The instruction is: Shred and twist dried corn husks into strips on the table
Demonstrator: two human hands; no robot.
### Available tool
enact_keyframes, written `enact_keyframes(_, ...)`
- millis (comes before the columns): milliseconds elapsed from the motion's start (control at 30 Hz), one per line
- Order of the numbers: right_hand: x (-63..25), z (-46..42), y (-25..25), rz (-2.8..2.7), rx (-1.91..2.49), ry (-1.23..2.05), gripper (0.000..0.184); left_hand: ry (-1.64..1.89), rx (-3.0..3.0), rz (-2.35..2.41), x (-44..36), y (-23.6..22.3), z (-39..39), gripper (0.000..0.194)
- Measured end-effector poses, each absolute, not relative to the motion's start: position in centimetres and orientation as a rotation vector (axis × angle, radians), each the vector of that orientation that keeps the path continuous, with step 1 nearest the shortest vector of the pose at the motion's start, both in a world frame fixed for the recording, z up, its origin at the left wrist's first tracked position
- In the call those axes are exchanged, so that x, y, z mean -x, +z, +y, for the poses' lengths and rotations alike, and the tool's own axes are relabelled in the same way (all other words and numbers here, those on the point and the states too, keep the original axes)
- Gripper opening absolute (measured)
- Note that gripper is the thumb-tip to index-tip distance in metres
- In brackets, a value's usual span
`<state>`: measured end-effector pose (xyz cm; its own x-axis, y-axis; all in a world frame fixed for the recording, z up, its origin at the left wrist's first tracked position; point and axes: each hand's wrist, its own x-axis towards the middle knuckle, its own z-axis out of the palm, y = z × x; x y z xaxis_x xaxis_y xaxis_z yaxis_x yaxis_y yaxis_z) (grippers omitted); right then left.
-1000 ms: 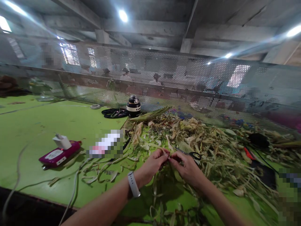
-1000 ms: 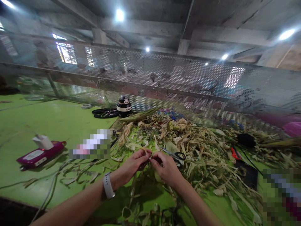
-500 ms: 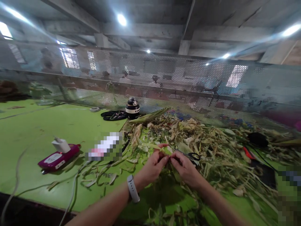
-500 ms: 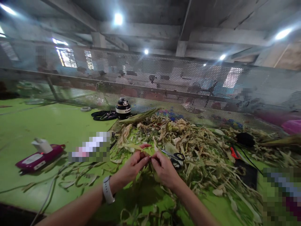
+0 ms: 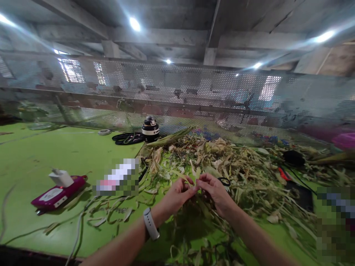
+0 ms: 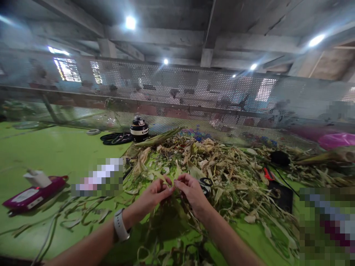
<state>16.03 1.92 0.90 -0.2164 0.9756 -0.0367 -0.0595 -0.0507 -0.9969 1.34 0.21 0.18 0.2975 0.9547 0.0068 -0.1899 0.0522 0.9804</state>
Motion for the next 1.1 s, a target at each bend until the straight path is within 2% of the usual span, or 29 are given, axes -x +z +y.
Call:
enact_keyframes(200,-16.4,2.1,1.1,-1.353,0.98,1.274,0.03,0.826,-1.151,0.874,-1.1,0.6,0.1,0.041)
enact_keyframes(467,-16.3,2.1,0.9,-1.419,1.021,1.212,0.03,0.945,-1.091,0.755,-1.3,0.2,0.3,0.033)
enact_keyframes(600,-16.5,1.9,1.2,-1.524,1.1,0.946,0.028,1.058,-1.03,0.796,-1.3,0.1,0.5,0.033)
enact_keyframes(733,-16.8,1.3,2.0,-1.885,1.209,0.626,0.028,1.172,-0.937,0.827,-1.2,0.4,0.7,0.033)
enact_keyframes(833,-17.0,1.2,2.0,-2.064,1.209,0.566,0.034,1.19,-0.836,0.792,-1.0,0.5,0.8,0.032)
enact_keyframes(1100,-16.8,1.2,1.5,-2.117,1.1,0.421,0.027,1.203,-0.958,0.933,-0.7,0.6,1.2,0.025)
